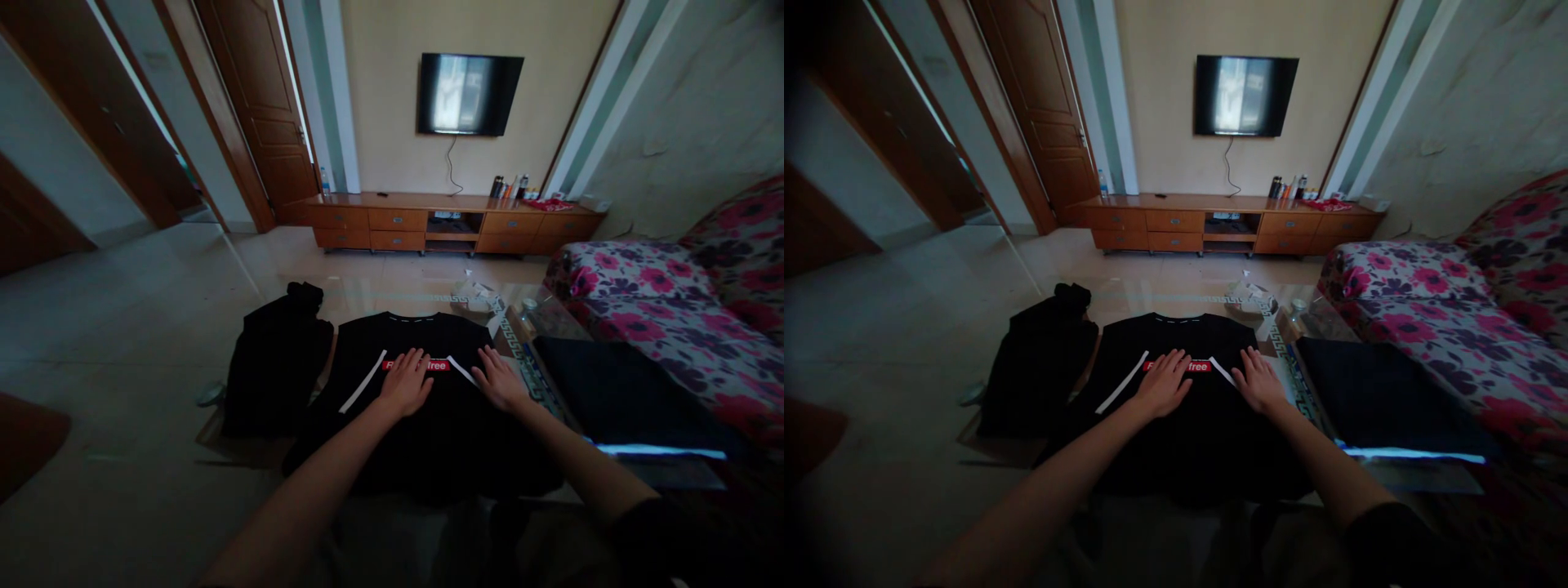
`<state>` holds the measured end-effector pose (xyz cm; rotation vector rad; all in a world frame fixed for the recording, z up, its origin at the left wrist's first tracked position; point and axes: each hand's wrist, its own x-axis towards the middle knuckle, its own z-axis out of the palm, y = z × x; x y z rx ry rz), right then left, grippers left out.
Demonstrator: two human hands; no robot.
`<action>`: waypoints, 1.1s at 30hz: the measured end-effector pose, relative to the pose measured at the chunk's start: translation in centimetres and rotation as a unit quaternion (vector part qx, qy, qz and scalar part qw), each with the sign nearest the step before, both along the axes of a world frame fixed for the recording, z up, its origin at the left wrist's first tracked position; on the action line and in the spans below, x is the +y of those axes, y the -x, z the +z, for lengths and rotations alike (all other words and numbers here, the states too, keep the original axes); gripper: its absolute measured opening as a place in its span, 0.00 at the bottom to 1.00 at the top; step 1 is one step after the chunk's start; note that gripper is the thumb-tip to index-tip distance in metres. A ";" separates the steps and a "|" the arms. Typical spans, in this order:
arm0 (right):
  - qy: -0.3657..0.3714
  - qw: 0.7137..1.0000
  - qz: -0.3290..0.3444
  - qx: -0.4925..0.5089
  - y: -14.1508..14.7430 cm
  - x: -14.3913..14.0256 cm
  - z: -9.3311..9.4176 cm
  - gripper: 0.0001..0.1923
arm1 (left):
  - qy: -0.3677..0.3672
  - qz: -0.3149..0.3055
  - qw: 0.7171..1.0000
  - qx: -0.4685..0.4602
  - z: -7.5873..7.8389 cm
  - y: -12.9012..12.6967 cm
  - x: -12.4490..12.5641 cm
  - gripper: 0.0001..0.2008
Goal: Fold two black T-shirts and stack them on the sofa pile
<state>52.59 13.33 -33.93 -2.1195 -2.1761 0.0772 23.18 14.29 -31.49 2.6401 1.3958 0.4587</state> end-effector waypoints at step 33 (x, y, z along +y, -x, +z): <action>-0.029 0.998 -0.054 -0.017 1.1 4.3 -0.9 0.37 | 0.017 0.126 0.989 0.076 -2.1 14.2 5.1 0.32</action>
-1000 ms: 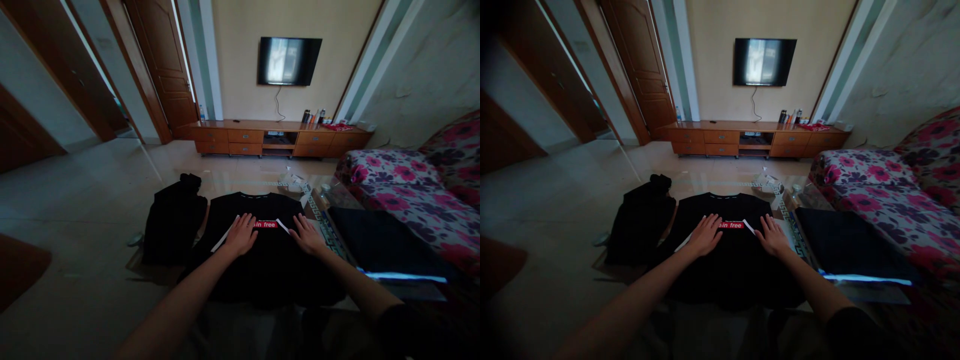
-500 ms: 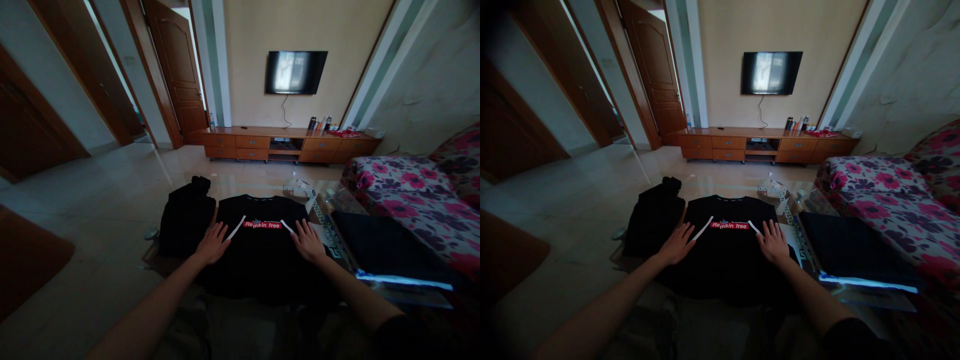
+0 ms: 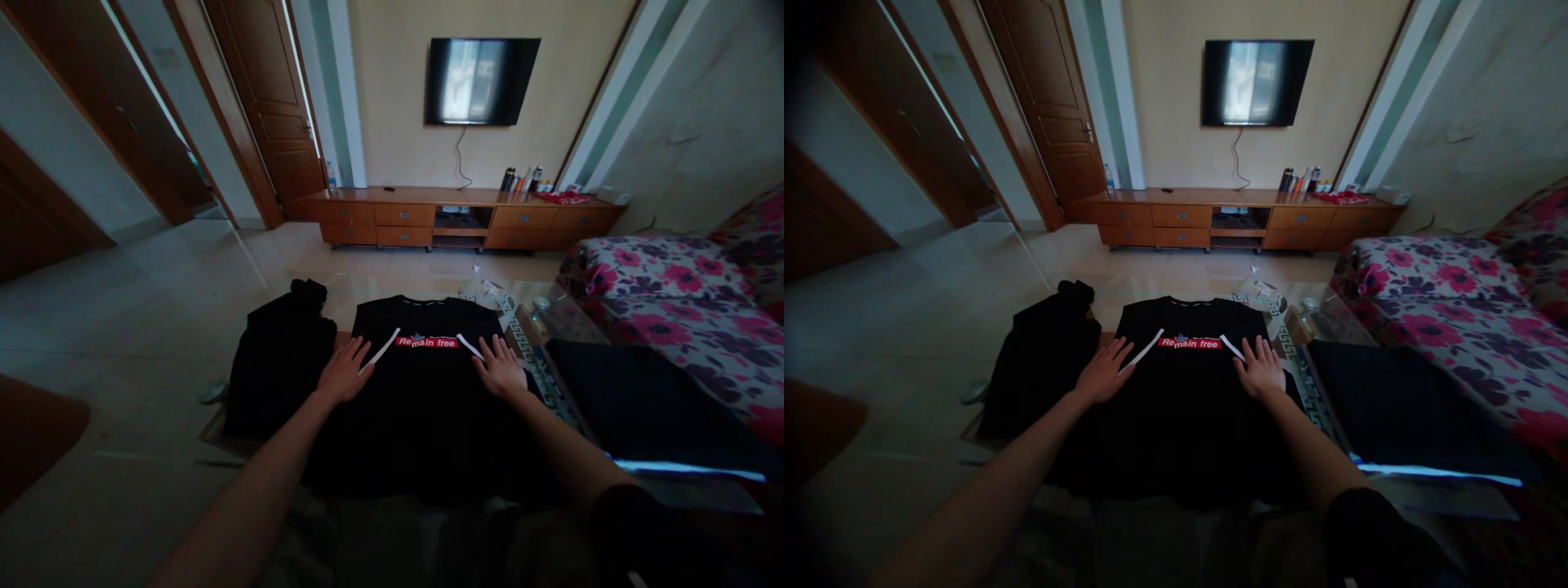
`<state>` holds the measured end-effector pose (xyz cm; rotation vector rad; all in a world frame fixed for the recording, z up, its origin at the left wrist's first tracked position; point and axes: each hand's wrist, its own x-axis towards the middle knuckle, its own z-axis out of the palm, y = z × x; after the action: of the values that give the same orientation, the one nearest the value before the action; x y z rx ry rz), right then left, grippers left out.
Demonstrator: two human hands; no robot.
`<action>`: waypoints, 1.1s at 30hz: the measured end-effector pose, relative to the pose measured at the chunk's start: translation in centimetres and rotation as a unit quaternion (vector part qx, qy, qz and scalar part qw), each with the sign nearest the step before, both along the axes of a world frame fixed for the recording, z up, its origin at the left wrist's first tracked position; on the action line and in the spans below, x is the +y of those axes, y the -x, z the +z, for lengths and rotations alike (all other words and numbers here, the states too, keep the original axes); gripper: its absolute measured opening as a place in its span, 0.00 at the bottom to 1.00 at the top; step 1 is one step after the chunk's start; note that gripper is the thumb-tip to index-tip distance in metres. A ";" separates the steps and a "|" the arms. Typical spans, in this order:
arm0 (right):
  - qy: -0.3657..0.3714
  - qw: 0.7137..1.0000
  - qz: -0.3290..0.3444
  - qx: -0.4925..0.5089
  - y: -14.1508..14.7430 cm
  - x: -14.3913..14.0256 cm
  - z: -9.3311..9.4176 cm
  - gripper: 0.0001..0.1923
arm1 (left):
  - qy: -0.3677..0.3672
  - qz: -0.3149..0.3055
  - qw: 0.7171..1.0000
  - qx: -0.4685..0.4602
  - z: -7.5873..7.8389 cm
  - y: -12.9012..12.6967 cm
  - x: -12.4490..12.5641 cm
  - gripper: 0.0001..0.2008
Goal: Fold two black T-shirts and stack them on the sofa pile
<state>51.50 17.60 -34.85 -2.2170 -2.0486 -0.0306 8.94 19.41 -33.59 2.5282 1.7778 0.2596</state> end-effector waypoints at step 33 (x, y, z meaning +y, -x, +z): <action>0.164 0.928 0.132 0.307 -6.0 -12.8 7.4 0.21 | 0.147 0.172 0.968 -0.109 6.2 5.4 -8.9 0.18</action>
<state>57.46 4.84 -27.40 -1.7390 -2.0395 0.9639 3.52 10.50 -27.39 1.9091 1.9840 0.2512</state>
